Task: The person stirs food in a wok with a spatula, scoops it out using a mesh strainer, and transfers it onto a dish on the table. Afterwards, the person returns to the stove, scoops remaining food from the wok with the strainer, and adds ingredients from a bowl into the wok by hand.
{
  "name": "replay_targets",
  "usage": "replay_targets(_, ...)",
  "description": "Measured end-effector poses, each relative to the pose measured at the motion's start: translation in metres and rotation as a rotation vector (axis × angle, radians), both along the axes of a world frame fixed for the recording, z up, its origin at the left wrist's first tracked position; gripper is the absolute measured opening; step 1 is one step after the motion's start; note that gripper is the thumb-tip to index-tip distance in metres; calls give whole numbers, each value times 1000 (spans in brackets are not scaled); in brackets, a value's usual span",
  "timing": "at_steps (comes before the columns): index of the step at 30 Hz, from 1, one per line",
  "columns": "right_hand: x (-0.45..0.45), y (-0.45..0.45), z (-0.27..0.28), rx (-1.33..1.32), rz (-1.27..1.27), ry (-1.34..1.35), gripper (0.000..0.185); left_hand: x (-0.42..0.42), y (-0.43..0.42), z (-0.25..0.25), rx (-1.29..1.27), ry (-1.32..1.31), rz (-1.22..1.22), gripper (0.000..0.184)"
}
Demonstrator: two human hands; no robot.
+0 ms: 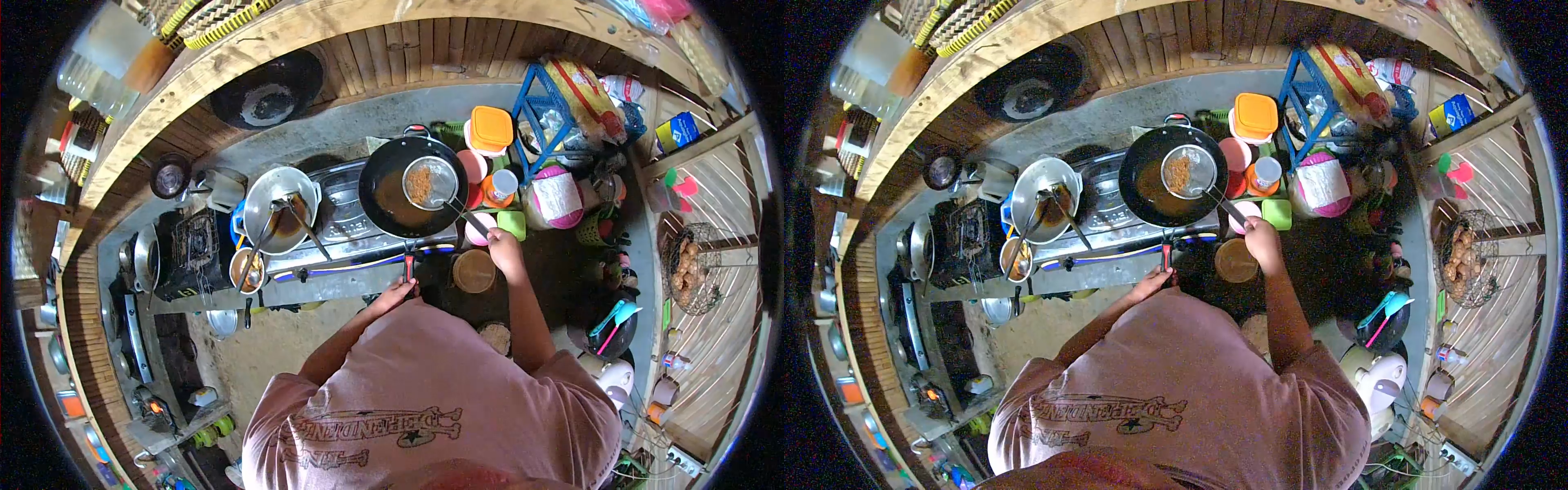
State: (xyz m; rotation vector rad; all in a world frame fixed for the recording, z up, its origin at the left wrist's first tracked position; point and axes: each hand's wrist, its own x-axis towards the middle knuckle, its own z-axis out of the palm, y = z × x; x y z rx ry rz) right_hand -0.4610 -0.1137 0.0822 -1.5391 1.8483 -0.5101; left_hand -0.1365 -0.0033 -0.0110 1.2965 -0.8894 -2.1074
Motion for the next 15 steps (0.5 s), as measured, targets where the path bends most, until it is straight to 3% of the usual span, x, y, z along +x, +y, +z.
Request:
replay_targets(5, 5, 24, 9, -116, 14, -11, 26, -2, -5, 46, 11, -90, 12, 38)
replay_targets(8, 11, 31, 25, -71, 94, 74, 23, 2, -11, 35, -111, -269, -71, 56)
replay_targets(9, 15, 31, 30, -65, 126, 81, 21, 6, -15, 43, -13, -244, -183, 59)
replay_targets(10, 19, 30, 31, -63, 158, 87, 20, 5, -12, 38, -106, -323, -150, 58)
replay_targets(15, 42, 19, 10, -227, 170, 87, 20, 9, -12, 39, -18, -148, -126, 57)
